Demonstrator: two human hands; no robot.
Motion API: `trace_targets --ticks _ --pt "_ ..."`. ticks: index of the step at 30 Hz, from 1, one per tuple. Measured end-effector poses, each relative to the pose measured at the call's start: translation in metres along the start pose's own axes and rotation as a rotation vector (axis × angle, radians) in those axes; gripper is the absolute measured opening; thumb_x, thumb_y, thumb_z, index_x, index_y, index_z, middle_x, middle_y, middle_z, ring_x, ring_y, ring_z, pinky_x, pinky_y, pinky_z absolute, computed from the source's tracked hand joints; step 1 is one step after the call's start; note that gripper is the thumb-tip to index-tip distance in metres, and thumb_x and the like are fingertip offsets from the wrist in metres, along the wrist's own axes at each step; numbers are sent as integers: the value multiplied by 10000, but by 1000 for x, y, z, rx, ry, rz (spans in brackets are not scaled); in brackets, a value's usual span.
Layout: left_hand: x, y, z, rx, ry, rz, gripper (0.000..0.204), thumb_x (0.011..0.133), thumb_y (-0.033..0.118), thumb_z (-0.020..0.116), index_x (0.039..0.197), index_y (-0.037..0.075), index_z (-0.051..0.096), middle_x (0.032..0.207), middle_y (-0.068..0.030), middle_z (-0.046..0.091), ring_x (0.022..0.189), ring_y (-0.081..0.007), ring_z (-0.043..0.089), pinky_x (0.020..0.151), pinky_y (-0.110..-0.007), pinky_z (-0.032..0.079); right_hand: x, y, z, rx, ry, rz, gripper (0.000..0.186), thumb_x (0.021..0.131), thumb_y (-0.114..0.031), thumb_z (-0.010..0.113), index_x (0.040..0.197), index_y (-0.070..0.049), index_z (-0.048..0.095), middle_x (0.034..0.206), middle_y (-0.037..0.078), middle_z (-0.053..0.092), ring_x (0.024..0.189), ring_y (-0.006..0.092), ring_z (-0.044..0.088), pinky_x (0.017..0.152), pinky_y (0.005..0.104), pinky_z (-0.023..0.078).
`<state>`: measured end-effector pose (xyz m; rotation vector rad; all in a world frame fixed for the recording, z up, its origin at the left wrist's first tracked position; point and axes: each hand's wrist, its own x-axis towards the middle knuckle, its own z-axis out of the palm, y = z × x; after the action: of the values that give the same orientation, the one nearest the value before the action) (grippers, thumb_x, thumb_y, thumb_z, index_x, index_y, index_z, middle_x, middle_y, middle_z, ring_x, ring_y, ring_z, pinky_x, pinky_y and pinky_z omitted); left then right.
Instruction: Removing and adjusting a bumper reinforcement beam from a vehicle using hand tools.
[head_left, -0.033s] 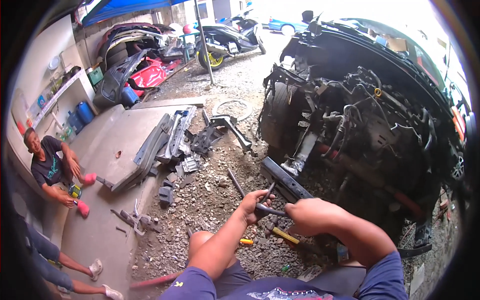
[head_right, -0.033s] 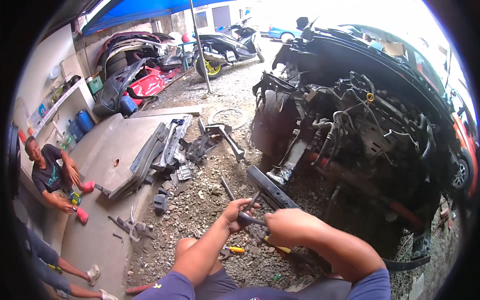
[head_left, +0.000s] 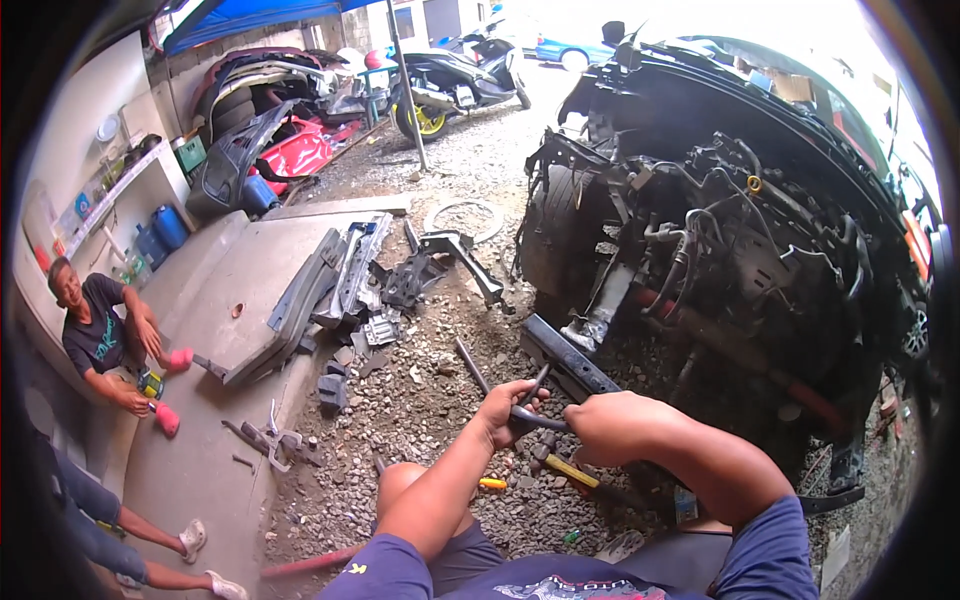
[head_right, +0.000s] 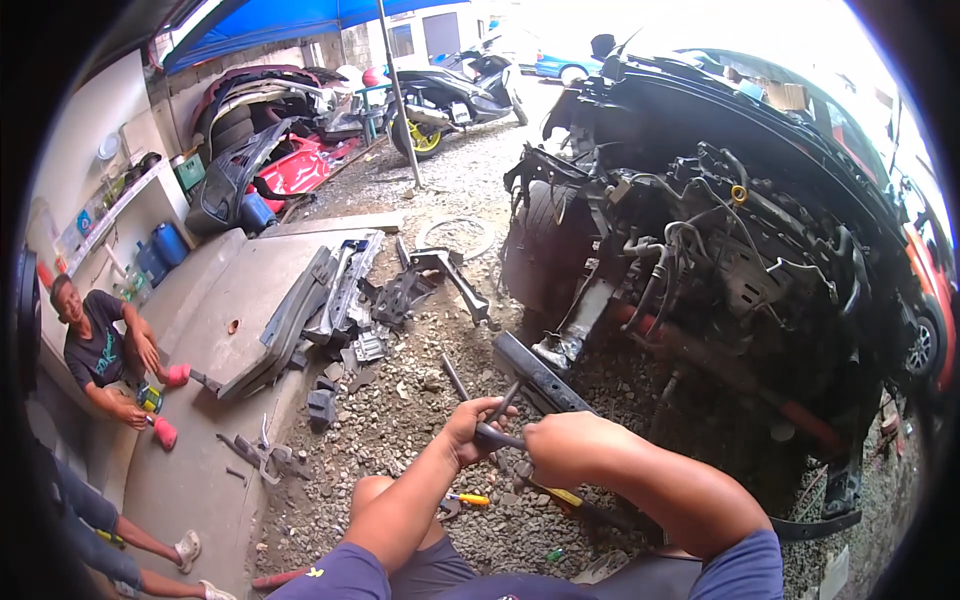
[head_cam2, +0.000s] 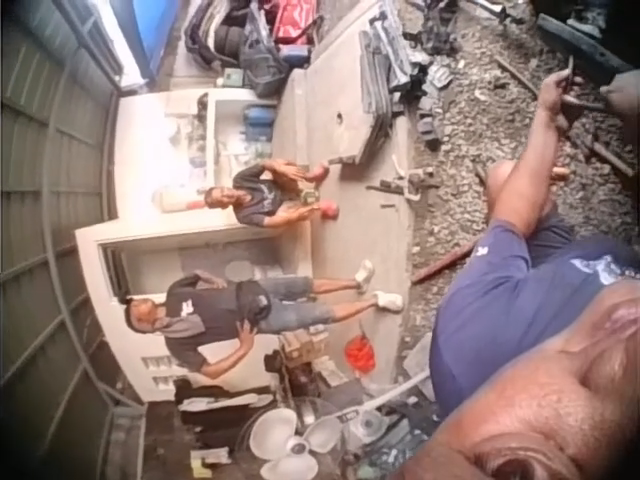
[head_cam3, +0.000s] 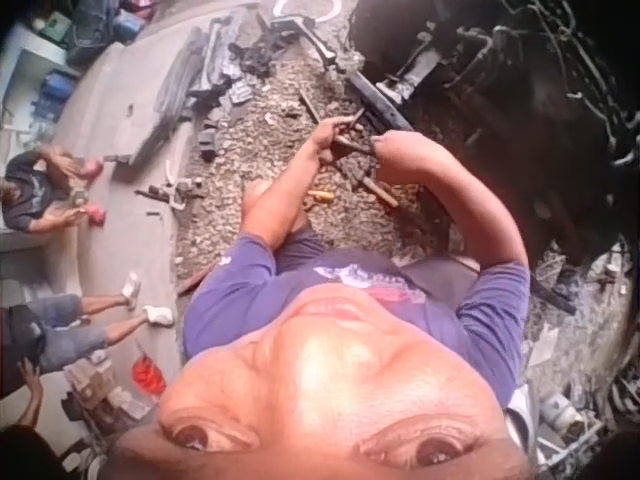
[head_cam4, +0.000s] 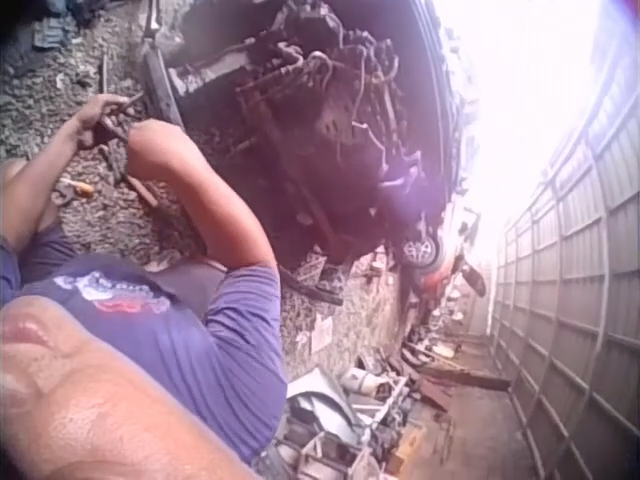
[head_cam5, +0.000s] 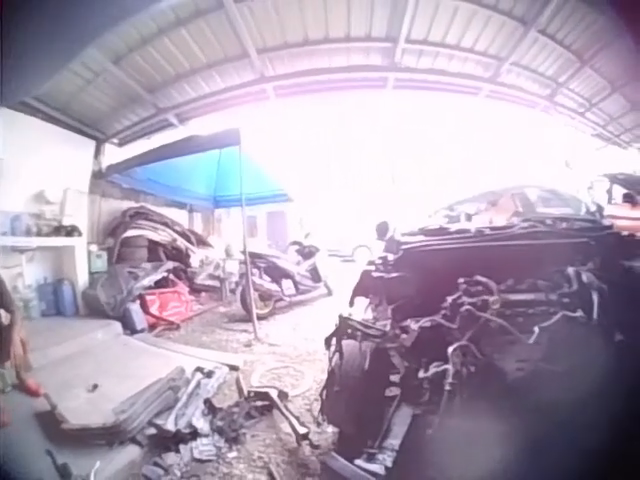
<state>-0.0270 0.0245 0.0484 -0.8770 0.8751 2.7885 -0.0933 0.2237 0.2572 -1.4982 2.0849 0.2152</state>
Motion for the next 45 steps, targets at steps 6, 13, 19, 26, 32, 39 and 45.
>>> trace_targets --ticks 6,13,19,26,32,39,45 --pt "-3 -1 5 266 178 102 233 966 282 769 944 52 734 736 2 652 587 -96 584 556 -238 476 14 2 45 139 -52 134 325 906 -146 620 1185 16 657 982 245 761 939 410 766 814 527 607" --pt "6 -5 -4 345 125 198 201 950 229 801 927 44 724 723 24 621 596 -81 553 557 -252 448 25 15 76 163 246 52 258 950 -263 644 1052 -34 581 790 211 726 747 443 729 707 573 583" --pt "-4 -8 14 1065 373 460 406 871 419 855 885 35 725 663 -37 660 635 -134 633 599 -346 517 96 56 224 503 585 -16 318 889 -284 741 1119 -105 612 784 146 730 720 407 737 662 517 594" --pt "-11 -20 23 1521 677 705 443 865 493 759 840 58 678 747 -209 715 774 -434 725 737 -524 571 216 50 274 587 658 -26 259 870 -283 747 1048 -101 700 845 173 740 823 400 740 731 492 586" --pt "9 -14 4 1191 461 618 411 861 428 822 940 27 773 714 -113 717 661 -254 717 642 -404 559 187 50 268 640 437 172 308 909 -349 707 1051 -75 708 940 227 751 911 451 731 815 534 575" --pt "-6 4 9 76 -1 18 278 994 279 730 1062 10 706 738 10 639 616 -115 612 648 -318 573 2 27 23 135 -83 12 535 912 -412 759 1216 16 656 1079 242 755 1035 423 733 918 508 575" --pt "5 8 2 215 27 23 246 972 280 750 1019 40 721 733 3 643 600 -97 585 579 -278 518 42 2 29 -3 -279 92 467 863 -299 770 1197 13 675 952 214 773 932 404 766 834 516 611"
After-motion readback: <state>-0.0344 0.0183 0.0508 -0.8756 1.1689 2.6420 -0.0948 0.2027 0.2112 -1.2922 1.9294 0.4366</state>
